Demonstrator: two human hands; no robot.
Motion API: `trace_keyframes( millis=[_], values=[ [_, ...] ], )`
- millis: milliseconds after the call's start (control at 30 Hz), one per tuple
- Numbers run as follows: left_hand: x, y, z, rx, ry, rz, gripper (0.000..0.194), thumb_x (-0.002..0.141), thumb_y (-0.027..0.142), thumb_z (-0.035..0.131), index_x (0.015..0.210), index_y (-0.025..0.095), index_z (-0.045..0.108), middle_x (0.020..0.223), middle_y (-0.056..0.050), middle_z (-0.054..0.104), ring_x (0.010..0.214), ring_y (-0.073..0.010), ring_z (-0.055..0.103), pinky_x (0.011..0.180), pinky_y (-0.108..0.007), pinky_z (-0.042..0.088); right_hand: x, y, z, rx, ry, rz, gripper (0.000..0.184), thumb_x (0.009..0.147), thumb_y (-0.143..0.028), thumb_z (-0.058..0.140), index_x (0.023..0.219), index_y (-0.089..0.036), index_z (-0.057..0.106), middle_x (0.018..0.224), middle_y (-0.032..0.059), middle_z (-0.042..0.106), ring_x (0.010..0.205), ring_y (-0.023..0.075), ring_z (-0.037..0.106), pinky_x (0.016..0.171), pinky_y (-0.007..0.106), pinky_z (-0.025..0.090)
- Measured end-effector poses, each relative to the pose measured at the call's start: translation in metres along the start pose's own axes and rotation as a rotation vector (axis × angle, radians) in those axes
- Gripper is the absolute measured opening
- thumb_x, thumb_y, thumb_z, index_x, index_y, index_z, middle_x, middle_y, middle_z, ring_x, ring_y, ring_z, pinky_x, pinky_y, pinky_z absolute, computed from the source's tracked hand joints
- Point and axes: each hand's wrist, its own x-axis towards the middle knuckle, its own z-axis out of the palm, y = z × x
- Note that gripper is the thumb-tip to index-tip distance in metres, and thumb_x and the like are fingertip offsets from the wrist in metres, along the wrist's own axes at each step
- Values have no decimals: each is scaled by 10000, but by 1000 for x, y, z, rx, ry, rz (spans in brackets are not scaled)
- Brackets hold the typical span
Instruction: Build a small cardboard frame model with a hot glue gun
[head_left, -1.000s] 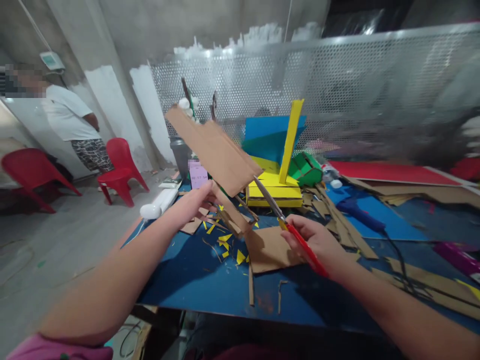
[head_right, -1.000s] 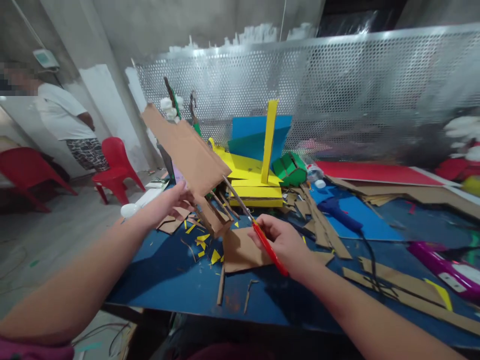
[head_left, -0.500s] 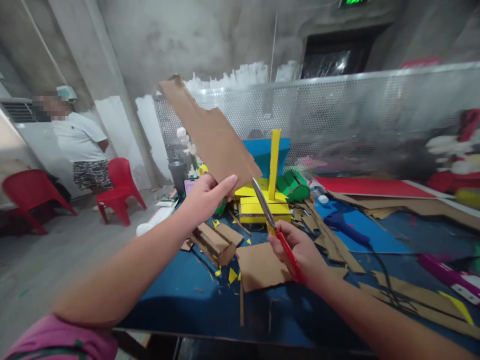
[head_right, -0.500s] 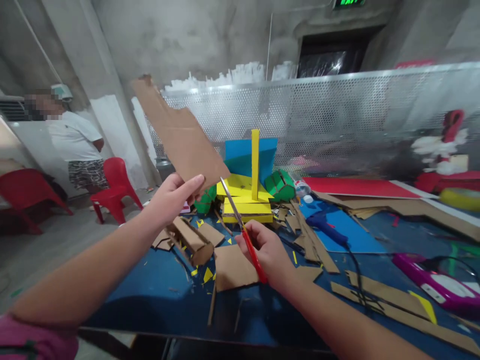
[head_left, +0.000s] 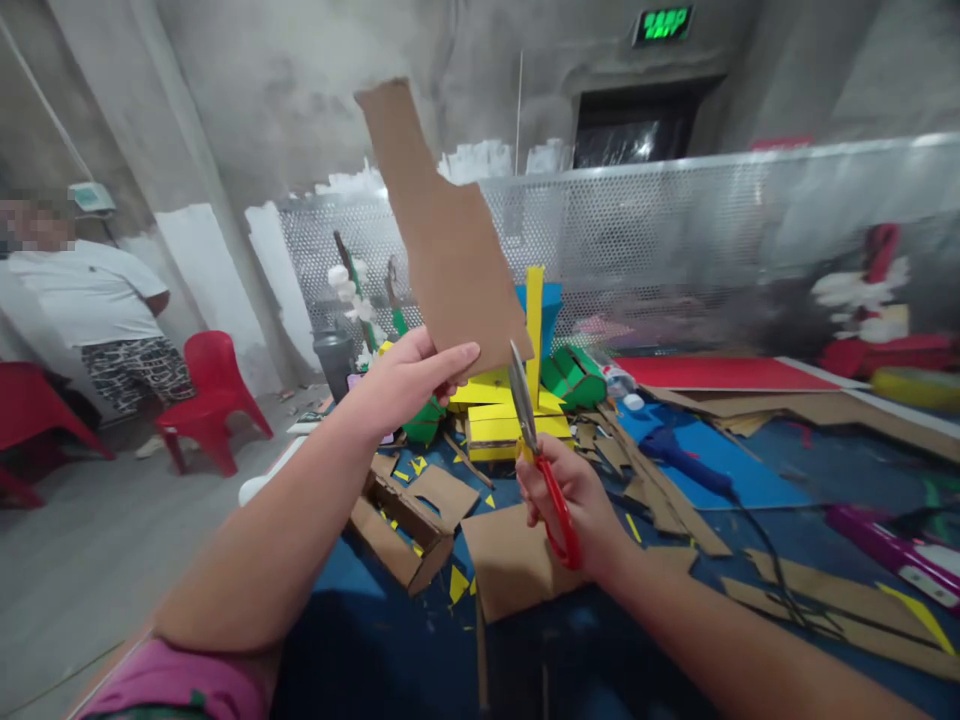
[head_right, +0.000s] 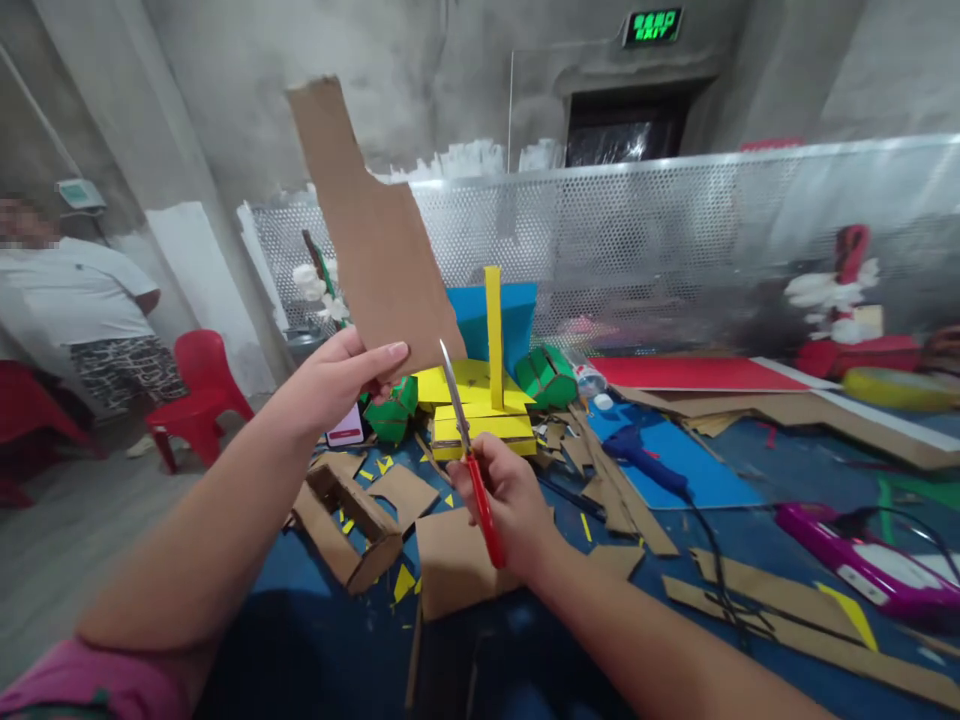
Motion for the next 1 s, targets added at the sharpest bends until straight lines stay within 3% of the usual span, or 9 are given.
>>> trace_keyframes(
  millis=[167,533,1000],
  values=[
    [4,-1,4,1,-48,-12,425,924,554,800,810,209,580,692,19,558,577,-109,508,531,-261,428,2,-7,-3,-46,27,34,518,899,-712,791,830,-277,518,606,-93,510,446,117,508,438,259,462],
    [2,-1,-5,-20,-17,-100,428,855,559,864,870,194,640,736,12,608,587,-112,563,550,-251,495,-2,-12,1,-135,46,-5,443,907,-615,771,791,-274,513,620,-69,513,479,126,470,462,279,398],
    [6,-10,-4,-30,-37,-98,403,904,524,846,1078,189,708,901,-30,689,673,-112,585,633,-252,588,3,-10,2,-167,85,29,457,896,-614,765,761,-289,474,555,-84,458,472,135,449,457,275,365]
  ],
)
